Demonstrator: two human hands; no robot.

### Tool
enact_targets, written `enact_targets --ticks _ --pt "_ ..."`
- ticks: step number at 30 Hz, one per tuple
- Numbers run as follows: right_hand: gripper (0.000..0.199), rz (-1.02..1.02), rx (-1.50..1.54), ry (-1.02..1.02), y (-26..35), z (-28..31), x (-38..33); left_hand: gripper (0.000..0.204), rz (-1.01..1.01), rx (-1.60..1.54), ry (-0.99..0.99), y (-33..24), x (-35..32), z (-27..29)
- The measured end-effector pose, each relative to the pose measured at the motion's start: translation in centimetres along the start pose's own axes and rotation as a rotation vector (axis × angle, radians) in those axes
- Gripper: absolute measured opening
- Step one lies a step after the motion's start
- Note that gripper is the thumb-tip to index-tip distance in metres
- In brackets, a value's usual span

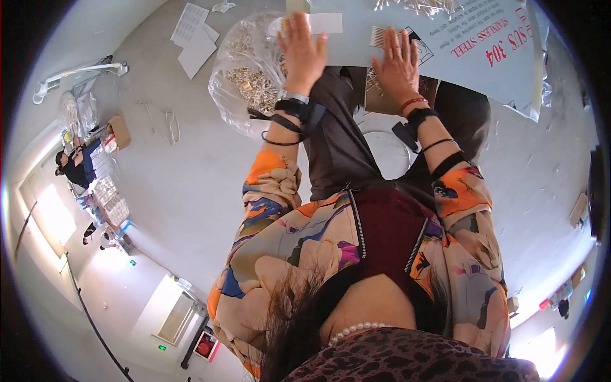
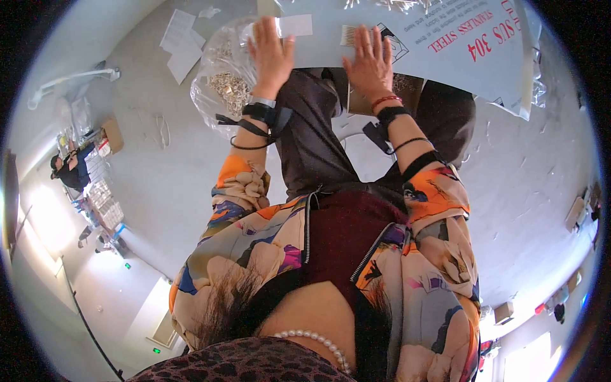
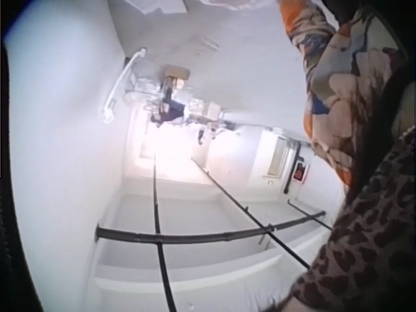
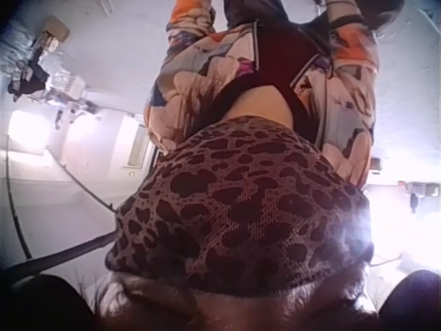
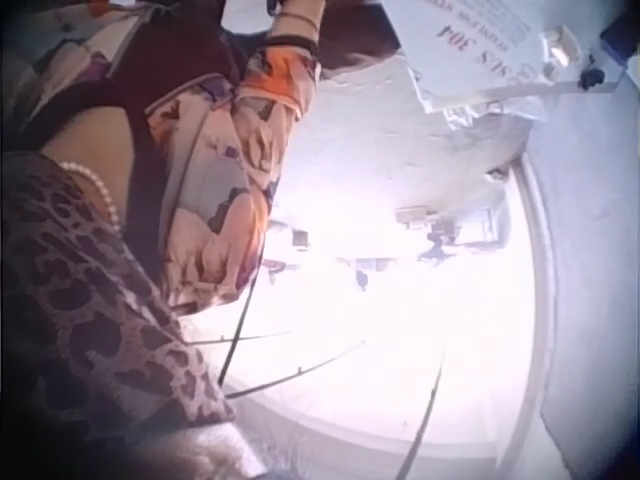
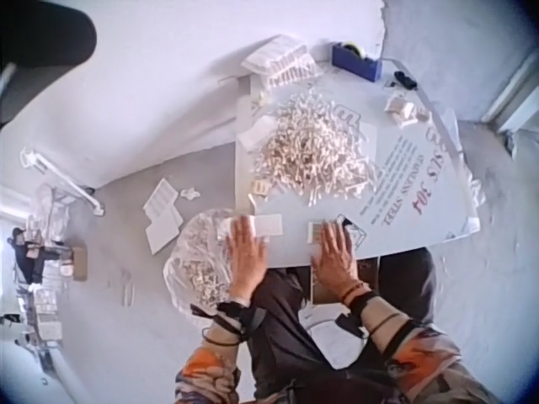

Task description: Arranging small metal components on a stainless steel sheet.

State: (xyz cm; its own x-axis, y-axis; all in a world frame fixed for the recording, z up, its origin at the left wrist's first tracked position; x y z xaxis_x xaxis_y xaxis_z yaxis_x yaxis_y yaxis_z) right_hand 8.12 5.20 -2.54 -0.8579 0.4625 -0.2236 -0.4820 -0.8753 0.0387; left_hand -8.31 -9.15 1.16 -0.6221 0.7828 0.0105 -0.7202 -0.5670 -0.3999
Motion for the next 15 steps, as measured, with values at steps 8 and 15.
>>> enact_targets --ticks 8,15 --pt "0.073 0.055 0.001 -0.058 9.3 1.3 4.6 0.075 0.098 0.037 0.048 6.5 -0.2 0.2" --pt "0.075 0.061 0.035 -0.024 11.2 1.2 5.8 0.069 -0.034 0.044 0.049 6.5 1.1 -1.2"
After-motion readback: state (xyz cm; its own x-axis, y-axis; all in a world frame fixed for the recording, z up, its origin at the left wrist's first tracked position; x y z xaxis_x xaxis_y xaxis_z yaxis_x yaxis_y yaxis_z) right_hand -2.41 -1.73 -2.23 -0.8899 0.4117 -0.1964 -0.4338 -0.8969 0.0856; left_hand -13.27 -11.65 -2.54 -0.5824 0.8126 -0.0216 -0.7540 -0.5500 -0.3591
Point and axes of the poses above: each hand's wrist, its own x-axis towards the middle knuckle, its own z-axis out of the back of the hand, y = z × x, the point moved 7 cm from there along x, towards the middle knuckle, and after that the axes turned 12 degrees about y, right-handed, at the moved point
